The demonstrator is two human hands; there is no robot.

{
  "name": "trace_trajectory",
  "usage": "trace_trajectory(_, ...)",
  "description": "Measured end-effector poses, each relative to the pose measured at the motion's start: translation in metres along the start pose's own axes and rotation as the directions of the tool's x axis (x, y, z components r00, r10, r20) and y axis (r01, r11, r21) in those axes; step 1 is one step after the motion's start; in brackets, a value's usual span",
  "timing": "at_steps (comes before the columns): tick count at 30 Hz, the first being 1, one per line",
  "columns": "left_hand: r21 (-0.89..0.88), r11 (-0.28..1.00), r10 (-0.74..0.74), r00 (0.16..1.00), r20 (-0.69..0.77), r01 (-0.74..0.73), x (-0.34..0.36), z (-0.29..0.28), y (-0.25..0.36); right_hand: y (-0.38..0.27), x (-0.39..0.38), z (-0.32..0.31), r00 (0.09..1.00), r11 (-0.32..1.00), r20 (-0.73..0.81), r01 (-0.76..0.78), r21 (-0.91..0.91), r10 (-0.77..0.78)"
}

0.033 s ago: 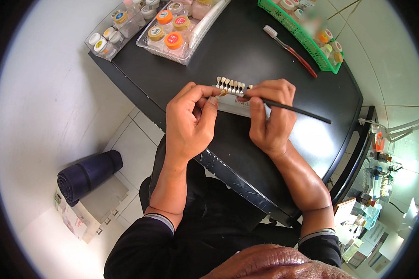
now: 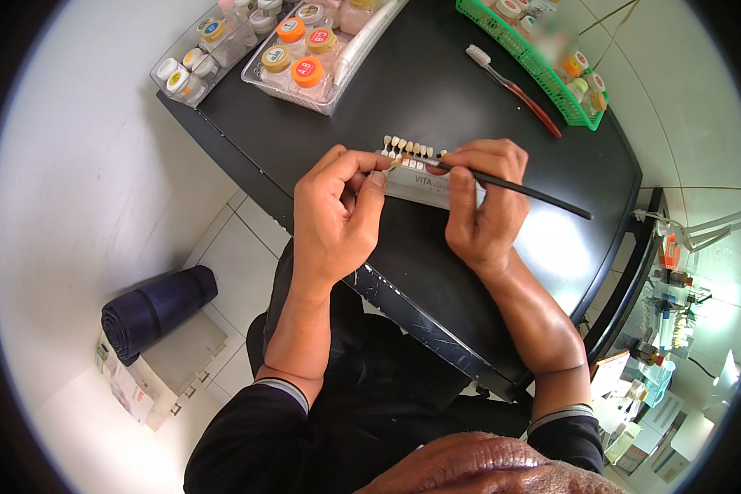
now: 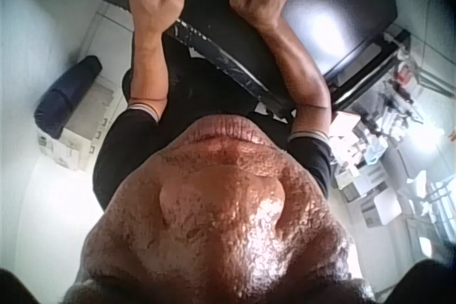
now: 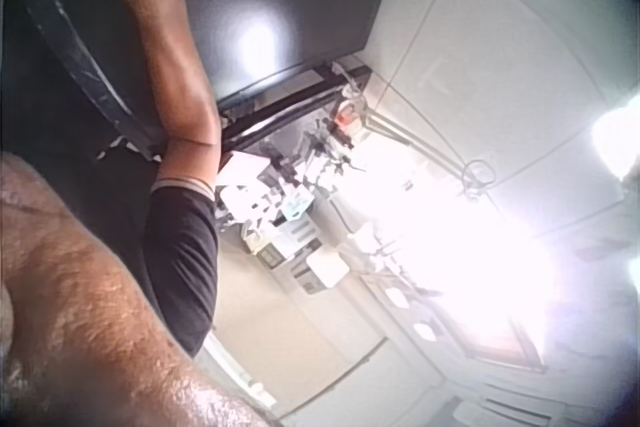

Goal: The person applies a stain to an individual dental crown using a fine brush, periodically holding the crown next to a shade guide for comparison.

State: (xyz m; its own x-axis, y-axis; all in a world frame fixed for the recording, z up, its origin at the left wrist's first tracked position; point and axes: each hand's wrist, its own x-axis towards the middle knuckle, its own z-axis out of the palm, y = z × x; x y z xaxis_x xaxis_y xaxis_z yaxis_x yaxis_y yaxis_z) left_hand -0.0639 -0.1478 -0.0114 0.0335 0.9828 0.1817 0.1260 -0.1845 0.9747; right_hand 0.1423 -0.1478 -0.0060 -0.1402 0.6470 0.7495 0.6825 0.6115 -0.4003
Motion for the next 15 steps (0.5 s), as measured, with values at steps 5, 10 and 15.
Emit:
trace_trajectory(5,-0.024,1.0,-0.018,1.0,0.013,0.018,0.0,-0.001,-0.001,-0.007,0.004,-0.001,0.998,0.997,0.042,0.054,0.052,-0.056)
trace_trajectory(10,-0.03,1.0,-0.001,1.0,0.005,0.001,0.0,0.0,-0.001,-0.002,0.003,-0.002,1.0,0.997,-0.015,0.009,0.074,-0.008)
trace_trajectory(15,-0.028,1.0,0.006,1.0,-0.006,-0.006,0.0,0.0,-0.002,-0.001,0.002,-0.002,1.0,0.999,-0.007,0.002,0.054,-0.001)
